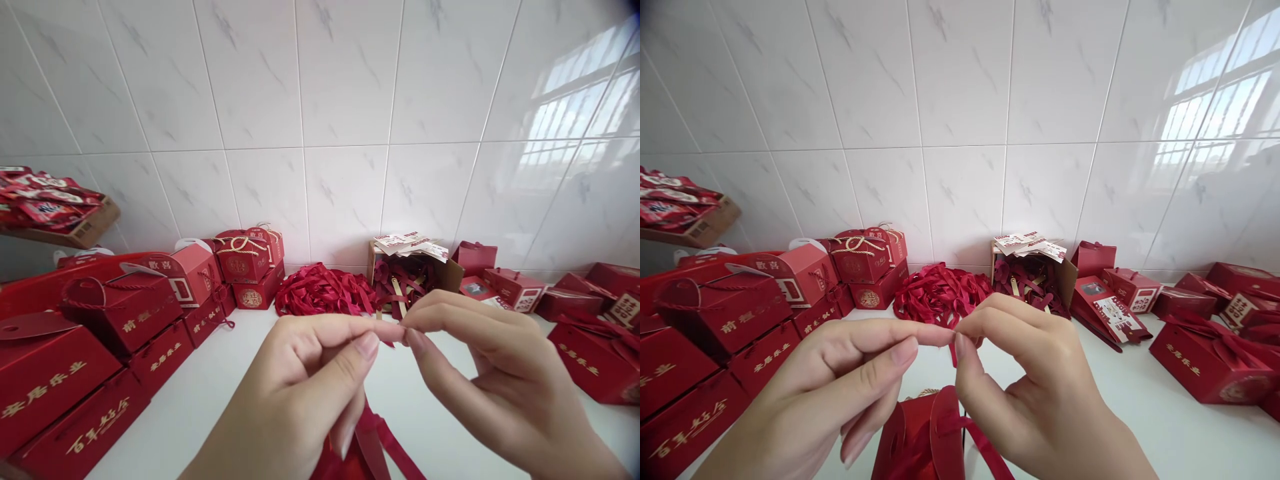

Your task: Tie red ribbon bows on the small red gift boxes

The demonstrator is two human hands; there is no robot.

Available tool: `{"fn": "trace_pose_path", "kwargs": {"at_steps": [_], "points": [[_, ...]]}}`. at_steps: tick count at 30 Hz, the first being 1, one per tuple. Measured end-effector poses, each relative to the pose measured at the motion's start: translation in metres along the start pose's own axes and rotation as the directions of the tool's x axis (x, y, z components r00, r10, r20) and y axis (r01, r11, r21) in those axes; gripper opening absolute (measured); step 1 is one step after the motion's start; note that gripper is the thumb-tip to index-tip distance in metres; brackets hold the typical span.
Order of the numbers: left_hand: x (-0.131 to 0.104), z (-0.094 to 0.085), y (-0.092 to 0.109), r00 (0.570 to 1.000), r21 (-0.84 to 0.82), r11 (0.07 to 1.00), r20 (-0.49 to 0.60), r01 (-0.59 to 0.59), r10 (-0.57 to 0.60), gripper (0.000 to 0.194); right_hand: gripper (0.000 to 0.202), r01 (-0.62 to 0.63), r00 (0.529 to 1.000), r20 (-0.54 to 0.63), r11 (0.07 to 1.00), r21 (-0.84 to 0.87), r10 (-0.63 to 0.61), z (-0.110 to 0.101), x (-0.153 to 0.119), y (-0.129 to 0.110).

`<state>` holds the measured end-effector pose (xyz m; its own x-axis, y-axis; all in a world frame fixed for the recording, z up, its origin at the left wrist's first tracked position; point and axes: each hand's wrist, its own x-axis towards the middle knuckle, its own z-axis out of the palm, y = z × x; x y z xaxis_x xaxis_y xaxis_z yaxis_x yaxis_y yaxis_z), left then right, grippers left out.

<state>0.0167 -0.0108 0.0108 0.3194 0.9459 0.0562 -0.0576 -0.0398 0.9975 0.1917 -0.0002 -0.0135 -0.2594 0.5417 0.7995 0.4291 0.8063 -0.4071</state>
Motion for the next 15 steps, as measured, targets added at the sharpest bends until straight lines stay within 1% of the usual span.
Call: {"fn": "trace_pose_path", "kwargs": {"at_steps": [3,6,8,10,15], "points": [[0.002,0.001,-0.001,0.999,0.055,0.998,-0.002,-0.038,0.038,0.025,0.010,0.015,1.000,0.009,0.999,-0.048,-0.014,0.002,0.001,0.003],[0.003,0.002,-0.002,1.000,0.100,0.995,-0.014,-0.003,0.005,0.025,0.008,0.014,0.997,0.079,0.993,-0.121,-0.004,0.002,0.002,0.007],[0.005,0.001,-0.004,1.000,0.118,0.993,0.017,-0.001,-0.001,0.027,0.009,0.025,0.990,0.144,0.987,-0.162,-0.002,0.002,0.002,0.010],[0.008,-0.001,-0.007,0.997,0.134,0.990,0.071,-0.034,0.025,0.029,0.013,0.054,0.985,0.168,0.982,-0.183,-0.023,0.003,0.002,0.013],[0.015,-0.005,-0.013,0.989,0.164,0.982,0.129,-0.091,0.070,0.029,0.021,0.095,0.994,0.072,0.973,-0.211,-0.081,0.008,0.002,0.020]]}}
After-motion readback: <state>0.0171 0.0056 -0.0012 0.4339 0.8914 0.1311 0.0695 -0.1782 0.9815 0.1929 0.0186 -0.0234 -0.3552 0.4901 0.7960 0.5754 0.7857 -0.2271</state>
